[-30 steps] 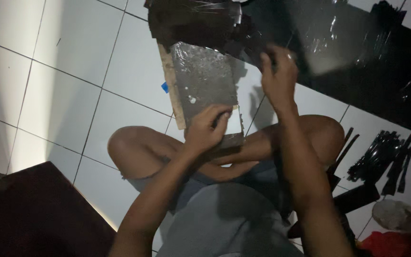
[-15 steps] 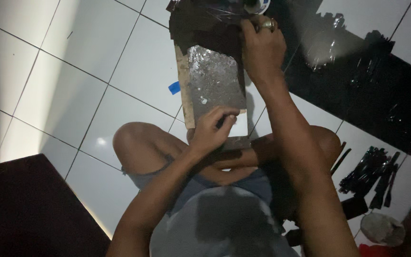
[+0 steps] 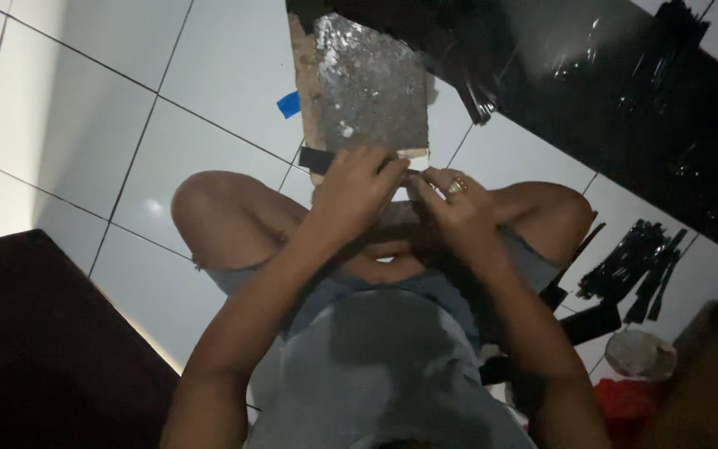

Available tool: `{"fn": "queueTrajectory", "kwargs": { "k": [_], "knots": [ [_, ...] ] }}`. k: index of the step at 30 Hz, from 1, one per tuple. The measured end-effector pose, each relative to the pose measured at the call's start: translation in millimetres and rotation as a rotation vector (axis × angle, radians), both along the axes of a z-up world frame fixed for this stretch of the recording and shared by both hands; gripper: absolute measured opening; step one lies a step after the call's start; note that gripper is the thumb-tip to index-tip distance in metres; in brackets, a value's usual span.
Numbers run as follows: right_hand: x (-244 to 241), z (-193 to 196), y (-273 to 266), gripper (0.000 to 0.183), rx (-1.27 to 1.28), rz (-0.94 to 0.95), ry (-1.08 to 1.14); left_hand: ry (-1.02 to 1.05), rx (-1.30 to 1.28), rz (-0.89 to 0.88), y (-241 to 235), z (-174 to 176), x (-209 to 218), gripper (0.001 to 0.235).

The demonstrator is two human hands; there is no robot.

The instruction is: The person sits cross-legged on the floor and repeatedly cuts a dark, flexible sheet into thin strips using a small blade. They hold the sheet against a wooden board and place the cut strips to the side.

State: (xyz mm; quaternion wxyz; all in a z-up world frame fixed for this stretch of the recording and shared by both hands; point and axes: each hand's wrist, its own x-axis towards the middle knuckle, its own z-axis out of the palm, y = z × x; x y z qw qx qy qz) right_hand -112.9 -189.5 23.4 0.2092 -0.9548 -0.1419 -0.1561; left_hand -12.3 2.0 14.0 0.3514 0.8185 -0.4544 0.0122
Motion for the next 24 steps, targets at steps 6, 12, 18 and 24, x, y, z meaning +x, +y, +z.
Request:
{"fn": "queueTrajectory", "kwargs": {
  "k": [6,12,18,24],
  "knots": [
    [-10,-14,0,0.025,0.232,-0.230,0.092,-0.012,0.107,0.030,-7,-17,-12,0.025],
    [-1,-3,-6,0.026,0.367,-0.193,0.260,0.100,0.040,0.007,-6,-16,-13,0.029],
    [0,0,-14,0.023,0.347,-0.181,0.384,0.165,0.041,-0.022,-8,-22,-9,0.026],
    [-4,-8,-23,0.027,0.290,-0.096,0.265,0.076,0.062,-0.070,0,-23,-9,0.028]
  ]
}}
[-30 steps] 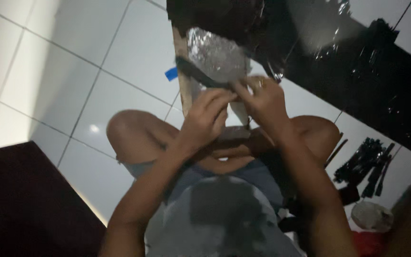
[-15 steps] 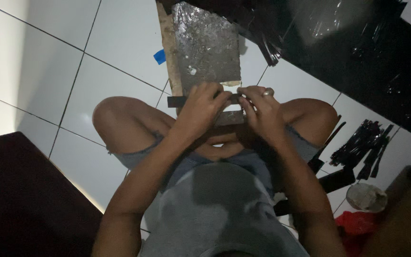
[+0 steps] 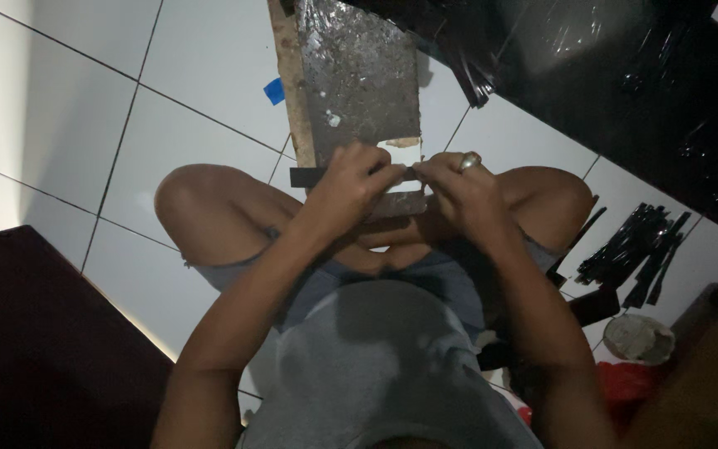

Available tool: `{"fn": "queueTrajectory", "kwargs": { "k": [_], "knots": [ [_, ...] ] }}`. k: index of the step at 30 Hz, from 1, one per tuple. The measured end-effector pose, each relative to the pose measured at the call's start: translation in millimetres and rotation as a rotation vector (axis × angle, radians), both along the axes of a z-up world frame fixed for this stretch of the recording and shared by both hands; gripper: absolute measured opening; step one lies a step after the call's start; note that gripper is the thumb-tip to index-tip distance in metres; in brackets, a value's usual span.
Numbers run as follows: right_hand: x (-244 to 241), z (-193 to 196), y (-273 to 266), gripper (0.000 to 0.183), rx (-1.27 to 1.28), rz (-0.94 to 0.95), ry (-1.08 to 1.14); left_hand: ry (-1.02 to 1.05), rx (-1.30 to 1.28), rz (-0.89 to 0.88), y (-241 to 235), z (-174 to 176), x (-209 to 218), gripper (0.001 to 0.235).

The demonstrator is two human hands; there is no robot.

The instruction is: The person sits cross-legged on the floor and repeatedly cuts a dark, flexible sheet into thin strips using a small blade. They hold the sheet against a wooden board and place the cut strips to the side.

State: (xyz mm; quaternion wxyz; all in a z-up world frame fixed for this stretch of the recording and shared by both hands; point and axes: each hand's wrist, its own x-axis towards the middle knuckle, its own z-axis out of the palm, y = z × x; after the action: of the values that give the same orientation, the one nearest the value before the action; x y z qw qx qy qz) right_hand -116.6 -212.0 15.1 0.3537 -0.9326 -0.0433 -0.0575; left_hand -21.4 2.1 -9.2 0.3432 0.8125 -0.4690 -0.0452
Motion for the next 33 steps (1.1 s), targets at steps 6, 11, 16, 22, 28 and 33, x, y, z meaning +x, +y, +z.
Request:
{"fn": "queueTrajectory", "kwargs": {
  "k": [6,11,16,22,28,33],
  "knots": [
    [-6,-1,-5,0.044,-0.234,0.104,-0.099,-0.110,0.065,-0.051,0,4,0,0.033],
    [-16,-15,-8,0.036,0.084,-0.093,0.066,-0.038,-0.015,-0.104,0,7,6,0.030],
    [-7,-57,16,0.015,0.709,-0.495,0.194,-0.098,0.049,-0.027,-16,11,-2,0.029],
    [7,-77,32,0.023,0.714,-0.627,0.211,0.028,-0.028,-0.009,-15,19,1,0.032],
    [10,-64,28,0.027,0.691,-0.646,0.334,0.117,0.024,0.011,-5,23,3,0.026],
    [17,-64,22,0.029,0.688,-0.748,0.485,0.125,0.001,0.007,-5,25,7,0.028]
  ]
}}
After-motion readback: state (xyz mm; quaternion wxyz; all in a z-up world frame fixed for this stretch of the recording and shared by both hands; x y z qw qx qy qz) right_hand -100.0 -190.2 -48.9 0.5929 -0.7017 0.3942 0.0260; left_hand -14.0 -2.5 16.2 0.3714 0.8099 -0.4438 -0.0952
